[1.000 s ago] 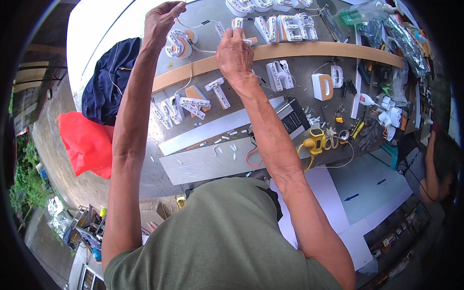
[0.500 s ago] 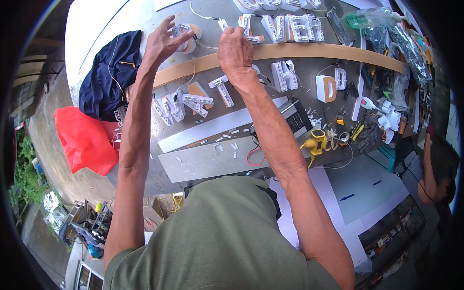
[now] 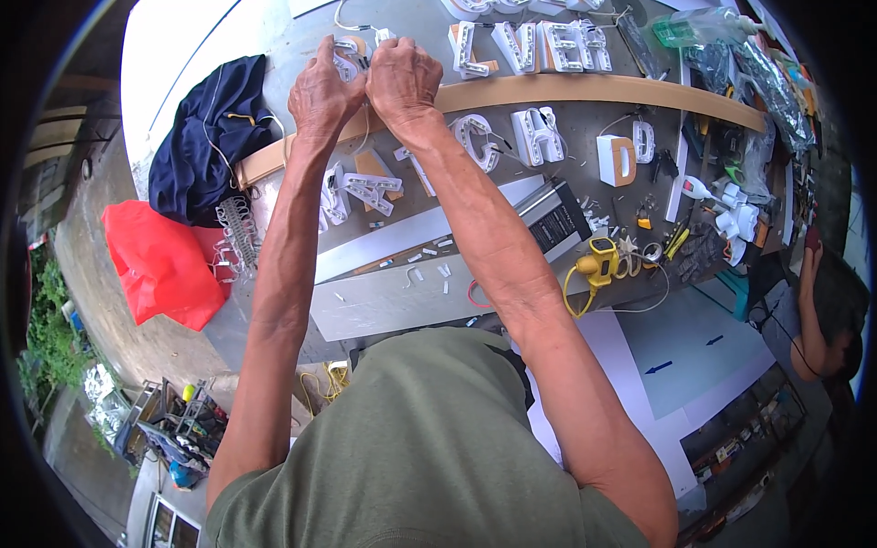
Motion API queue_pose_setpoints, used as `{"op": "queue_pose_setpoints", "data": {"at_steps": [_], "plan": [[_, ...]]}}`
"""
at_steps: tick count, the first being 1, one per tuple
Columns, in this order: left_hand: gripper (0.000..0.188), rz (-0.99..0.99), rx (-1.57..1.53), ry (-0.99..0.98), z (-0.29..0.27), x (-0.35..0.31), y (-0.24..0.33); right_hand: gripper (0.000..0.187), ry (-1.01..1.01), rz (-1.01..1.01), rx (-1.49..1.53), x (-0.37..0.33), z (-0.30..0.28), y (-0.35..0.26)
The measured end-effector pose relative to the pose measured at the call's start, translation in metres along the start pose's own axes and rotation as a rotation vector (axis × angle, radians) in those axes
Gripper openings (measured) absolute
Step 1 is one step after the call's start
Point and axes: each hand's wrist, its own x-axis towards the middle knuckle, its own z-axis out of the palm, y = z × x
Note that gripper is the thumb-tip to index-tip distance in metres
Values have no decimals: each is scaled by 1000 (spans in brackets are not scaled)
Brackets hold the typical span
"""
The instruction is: Wiring and testing LED illuminated sign letters on a production workbench.
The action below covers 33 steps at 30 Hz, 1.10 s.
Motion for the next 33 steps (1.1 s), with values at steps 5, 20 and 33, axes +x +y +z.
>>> {"op": "queue_pose_setpoints", "data": {"at_steps": [5, 20, 33], "plan": [[79, 128, 0, -52, 1, 5, -4, 22, 17, 26, 20, -1, 0, 2], [82, 61, -140, -46, -21, -4, -10, 43, 80, 255, -31, -13, -42, 74], [34, 334, -243, 256, -15, -13, 37, 23, 107, 144, -49, -10, -29, 76]]}}
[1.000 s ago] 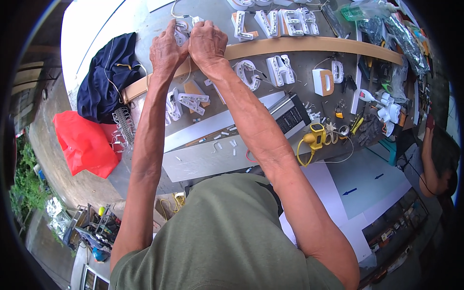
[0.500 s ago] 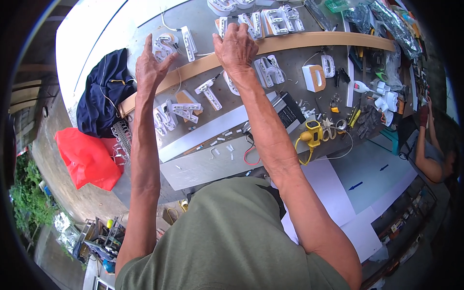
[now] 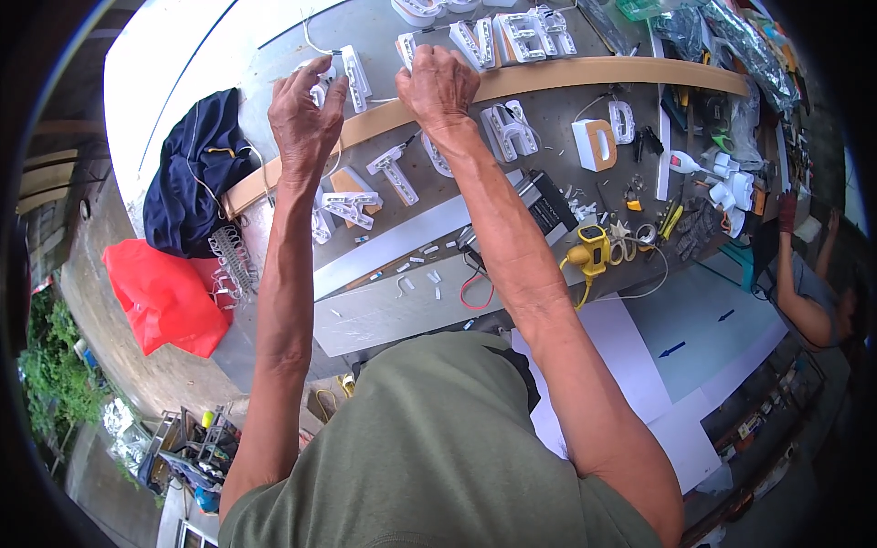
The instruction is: Wiring and testing LED illuminated sign letters on a production workbench.
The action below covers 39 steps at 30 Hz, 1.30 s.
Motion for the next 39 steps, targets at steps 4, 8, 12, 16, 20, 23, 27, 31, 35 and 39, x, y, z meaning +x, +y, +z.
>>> {"op": "queue_pose_setpoints", "data": {"at_steps": [4, 8, 12, 16, 20, 23, 27, 31, 35, 39], "plan": [[22, -10, -138, -135, 27, 22, 17, 17, 52, -79, 2, 0, 3, 4], [34, 56, 96, -326, 66, 58, 18, 15, 61, -113, 21, 2, 4, 5], [36, 6, 355, -661, 88, 83, 23, 12, 54, -123, 54, 0, 2, 6], [32, -37, 209, -696, 94, 88, 7, 14, 27, -140, 53, 0, 1, 5], [28, -141, 97, -612, 92, 85, 4, 17, -79, -119, 82, -1, -7, 8], [36, -253, -136, -611, 79, 81, 10, 21, -116, -79, 61, -3, -19, 12], [41, -409, -721, -562, 65, 70, -17, 19, -81, -113, 137, -5, -29, 4], [31, -350, -1023, -509, 34, 53, -4, 21, -81, -244, 163, -15, -48, 15], [33, -283, -932, -380, 0, 34, 18, 23, -183, -328, 135, -25, -58, 26], [32, -352, -854, -339, -10, 11, 30, 25, -210, -387, 93, -30, -49, 37]]}}
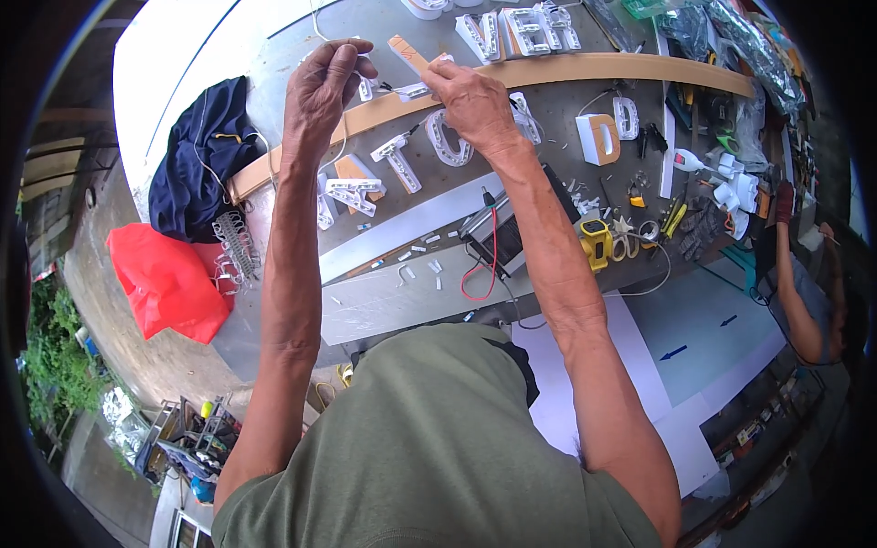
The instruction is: Wiring and testing LED illuminated sign letters on a production workbench.
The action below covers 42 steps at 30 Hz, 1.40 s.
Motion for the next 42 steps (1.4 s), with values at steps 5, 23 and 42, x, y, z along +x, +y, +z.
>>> {"op": "queue_pose_setpoints", "data": {"at_steps": [5, 23, 42], "plan": [[31, -66, 194, -46, 8, -22, 8, 31, 18, -86, 47, -4, -5, 1], [37, 11, 347, -289, 17, -46, 5, 15, 231, 36, 706, -17, -54, -59], [31, 59, 400, -255, 25, -52, -5, 15, 217, -26, 642, -51, -57, -72]]}}
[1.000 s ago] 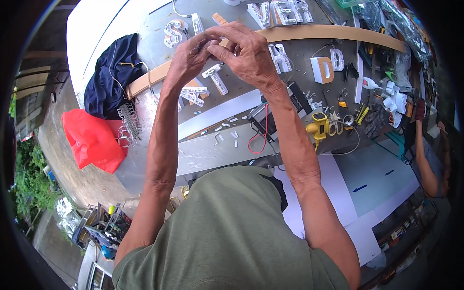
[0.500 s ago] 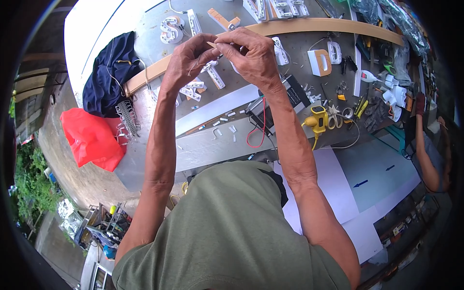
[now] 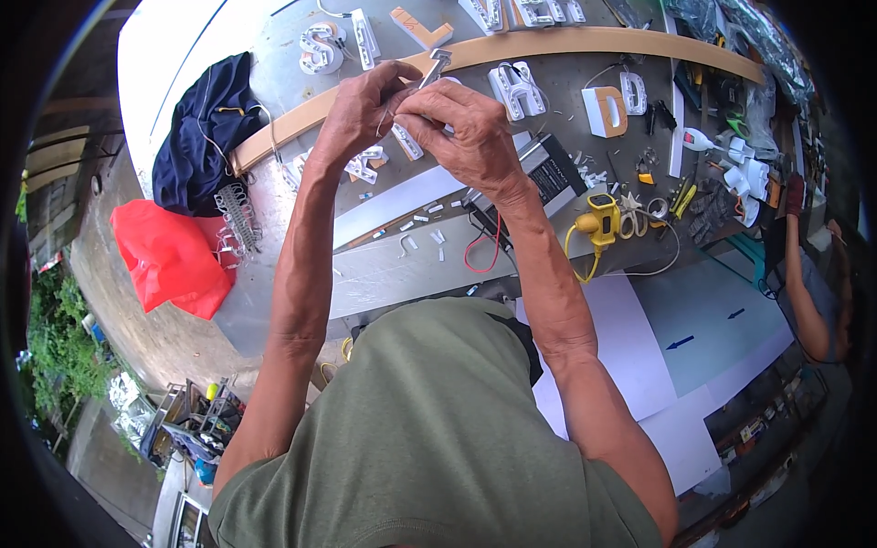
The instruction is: Wiring and testing LED illuminated sign letters on a production workbench.
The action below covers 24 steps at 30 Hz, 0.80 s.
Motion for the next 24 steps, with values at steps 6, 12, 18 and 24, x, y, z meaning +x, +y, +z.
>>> {"op": "queue_pose_setpoints", "data": {"at_steps": [6, 12, 18, 24], "plan": [[37, -81, -470, -71, -1, -9, 7, 14, 102, 463, 213, -9, -3, 7], [25, -35, -541, -16, 5, -12, 1, 18, 146, 651, 442, -8, -6, 4], [19, -76, -559, -12, 8, -13, 2, 21, 171, 726, 643, -8, -6, 7], [18, -186, -640, 62, 14, -15, 6, 21, 95, 928, 923, -11, -8, 12]]}}
